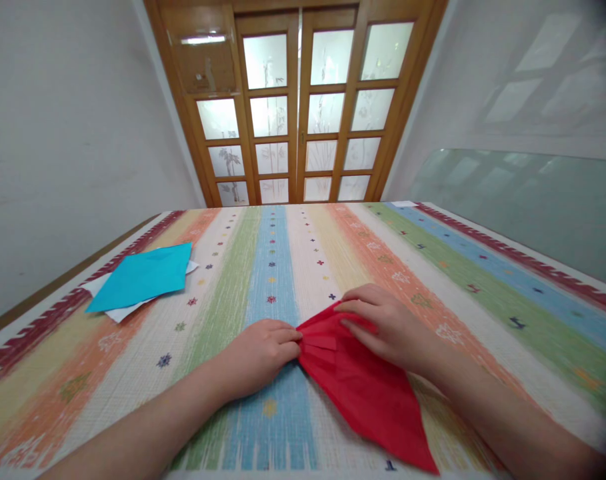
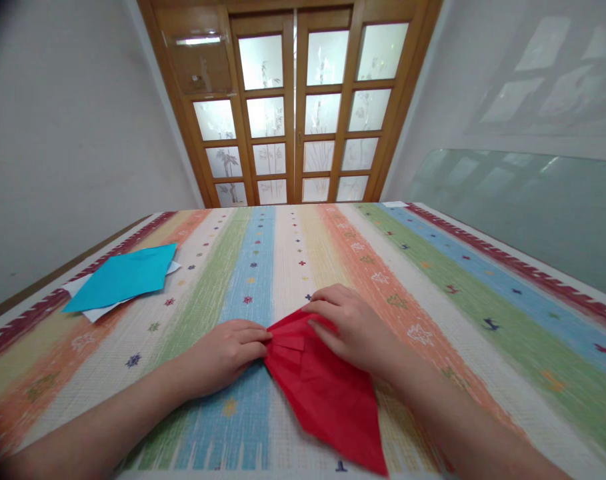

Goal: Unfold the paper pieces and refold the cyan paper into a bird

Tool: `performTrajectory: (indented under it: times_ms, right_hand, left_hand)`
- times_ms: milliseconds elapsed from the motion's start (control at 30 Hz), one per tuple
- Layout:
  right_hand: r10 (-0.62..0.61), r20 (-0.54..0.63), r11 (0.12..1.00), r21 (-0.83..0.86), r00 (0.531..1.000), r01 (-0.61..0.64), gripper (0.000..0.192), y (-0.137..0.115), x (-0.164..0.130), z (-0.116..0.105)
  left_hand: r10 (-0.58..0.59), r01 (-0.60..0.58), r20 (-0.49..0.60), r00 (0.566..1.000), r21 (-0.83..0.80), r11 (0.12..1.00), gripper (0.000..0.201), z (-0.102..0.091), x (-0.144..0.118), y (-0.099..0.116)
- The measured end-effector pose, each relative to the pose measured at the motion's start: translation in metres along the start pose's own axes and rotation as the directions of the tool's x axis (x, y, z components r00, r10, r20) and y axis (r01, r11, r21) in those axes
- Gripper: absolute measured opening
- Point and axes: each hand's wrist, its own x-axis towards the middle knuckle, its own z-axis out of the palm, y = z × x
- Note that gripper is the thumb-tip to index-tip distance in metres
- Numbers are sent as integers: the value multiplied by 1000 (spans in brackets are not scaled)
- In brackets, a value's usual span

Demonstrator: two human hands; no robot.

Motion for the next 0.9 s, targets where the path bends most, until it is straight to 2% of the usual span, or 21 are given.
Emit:
performTrajectory:
  times_ms: [100, 200, 333, 533, 733, 900]
  right_hand:
    - [-1, -13, 997, -81, 1000, 0, 32, 0, -2, 5]
    - [35, 86, 997, -75, 996, -28, 35, -6, -1, 7]
    - [101, 238, 995, -17, 966, -100, 23, -18, 2, 4]
    - [157, 333, 987, -32, 930, -156, 21, -31, 3, -4]
    - [169, 276, 986, -61, 946, -158, 13, -25, -2, 5]
    - [247, 235, 969, -70, 940, -237, 11, -20, -3, 16]
  left_hand:
    - [-1, 1, 4, 1000, -14, 1000, 15, 1, 1, -1]
    - [2, -1, 10, 1000, -19, 1000, 15, 3, 0, -2]
    - [-9, 9, 16, 1000, -30, 999, 15, 2, 0, -2]
    - [-55, 55, 16, 998, -10, 998, 16, -3, 2, 1]
    - [-182, 185, -58, 982, 56, 981, 17, 4, 0, -8]
    - [-231, 234, -80, 970, 24, 972, 23, 6, -2, -11]
